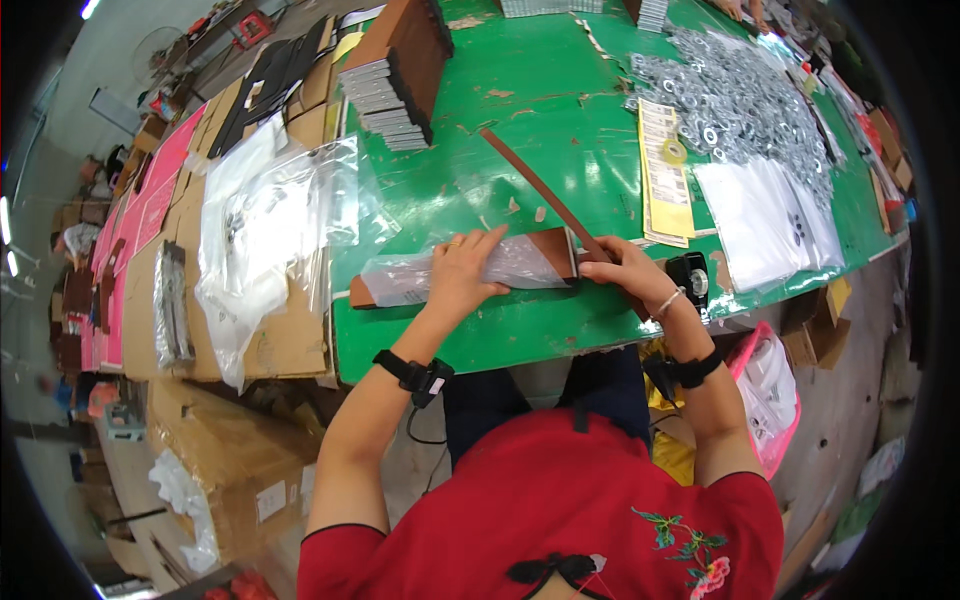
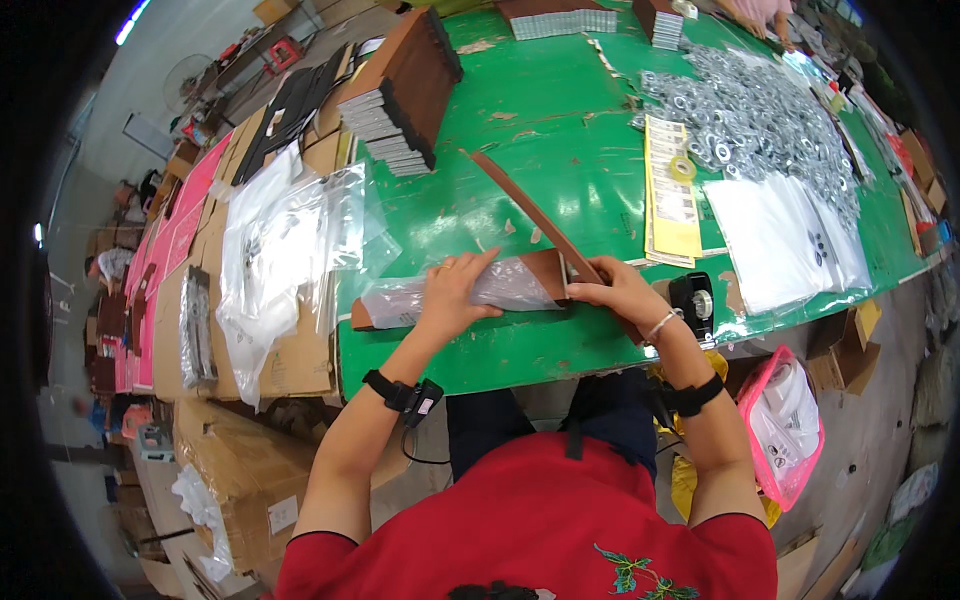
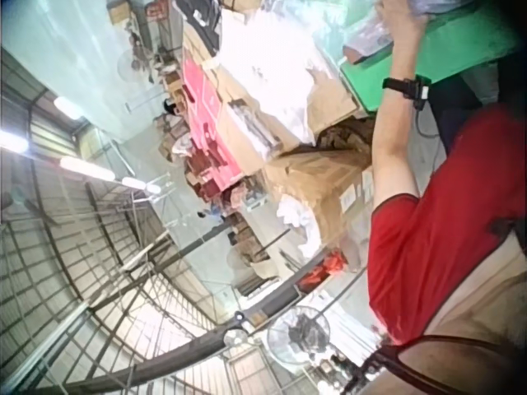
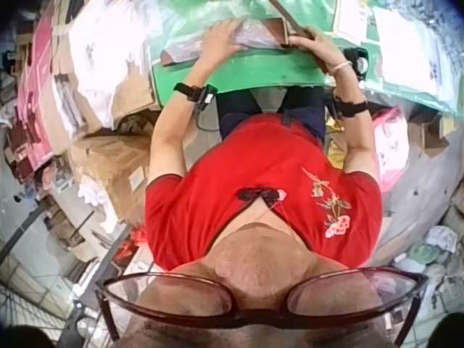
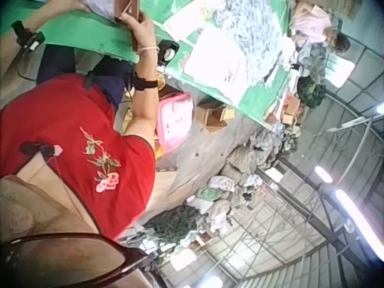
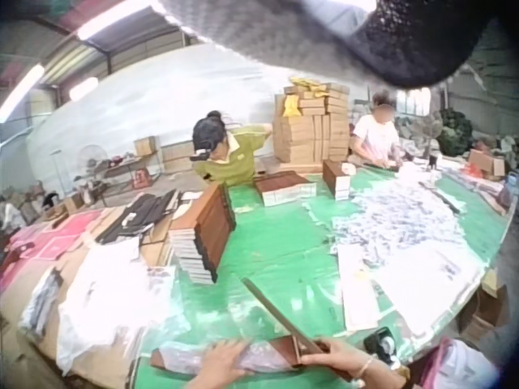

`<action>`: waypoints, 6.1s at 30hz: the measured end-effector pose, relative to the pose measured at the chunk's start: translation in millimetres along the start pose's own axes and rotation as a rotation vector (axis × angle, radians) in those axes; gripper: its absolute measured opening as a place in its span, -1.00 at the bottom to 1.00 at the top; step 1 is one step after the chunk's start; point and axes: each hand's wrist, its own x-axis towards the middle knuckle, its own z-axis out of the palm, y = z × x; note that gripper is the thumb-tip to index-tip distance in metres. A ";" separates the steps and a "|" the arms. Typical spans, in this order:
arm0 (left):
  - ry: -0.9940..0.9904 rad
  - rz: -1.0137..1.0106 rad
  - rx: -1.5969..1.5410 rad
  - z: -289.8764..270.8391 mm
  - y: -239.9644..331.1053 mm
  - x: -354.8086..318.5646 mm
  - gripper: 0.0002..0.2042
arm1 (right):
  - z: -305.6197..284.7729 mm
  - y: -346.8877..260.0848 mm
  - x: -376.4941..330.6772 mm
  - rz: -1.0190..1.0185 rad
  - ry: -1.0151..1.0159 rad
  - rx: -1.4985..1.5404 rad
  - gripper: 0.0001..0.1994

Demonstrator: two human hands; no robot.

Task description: Placing wooden furniture components into plastic protective bags and sealing them with tape.

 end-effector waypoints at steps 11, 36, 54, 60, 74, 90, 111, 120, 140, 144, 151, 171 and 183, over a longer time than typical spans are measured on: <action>0.165 0.344 0.164 -76.1 75.0 -45.8 -0.09 | 12.9 -29.6 -51.2 0.139 -0.533 0.165 -0.41; -0.164 -0.034 -0.036 -46.1 -21.9 -11.3 -0.20 | -146.6 26.5 -89.3 -0.263 0.657 -0.081 -0.71; 0.006 0.062 -0.650 26.9 160.6 105.1 -0.61 | -168.7 68.9 16.6 -0.052 0.505 0.117 -0.72; -0.034 -0.010 -0.579 79.7 182.5 154.3 -0.60 | -157.6 46.8 25.0 0.008 0.663 -0.645 -0.65; -0.013 0.048 -0.401 109.9 198.1 190.7 -0.80 | -177.1 74.2 24.6 0.003 0.311 0.172 -0.74; 0.139 0.330 -0.056 118.7 208.5 201.7 -0.88 | -162.3 65.9 17.9 -0.095 0.432 -0.049 -0.83; 0.085 -0.529 -1.401 108.9 151.8 204.5 -0.79 | -159.5 67.3 13.1 -0.239 0.473 -0.491 -0.76; 0.328 0.013 -0.730 -32.6 175.2 88.9 -0.84 | -81.7 -12.8 -107.0 -0.301 0.149 0.230 -0.73; 0.704 -0.368 -0.384 -59.9 60.5 -124.6 -0.88 | 170.4 5.1 -49.6 -0.576 -0.084 0.168 -0.59; 0.616 -0.134 -0.108 -44.6 87.8 -117.9 -0.87 | 160.6 3.2 -54.1 -0.371 -0.172 0.387 -0.60; 0.530 -0.106 -0.264 -48.8 96.9 -122.0 -0.57 | 146.1 1.3 -50.3 -0.251 0.016 0.422 -0.71; 0.521 -0.406 -0.765 -40.6 23.6 -40.3 -0.53 | 148.1 -40.4 30.8 -0.659 0.541 -0.641 -0.73; 0.358 -0.487 -0.213 -32.4 14.5 -26.0 -0.48 | 134.4 -35.8 44.0 -0.514 0.505 -0.800 -0.74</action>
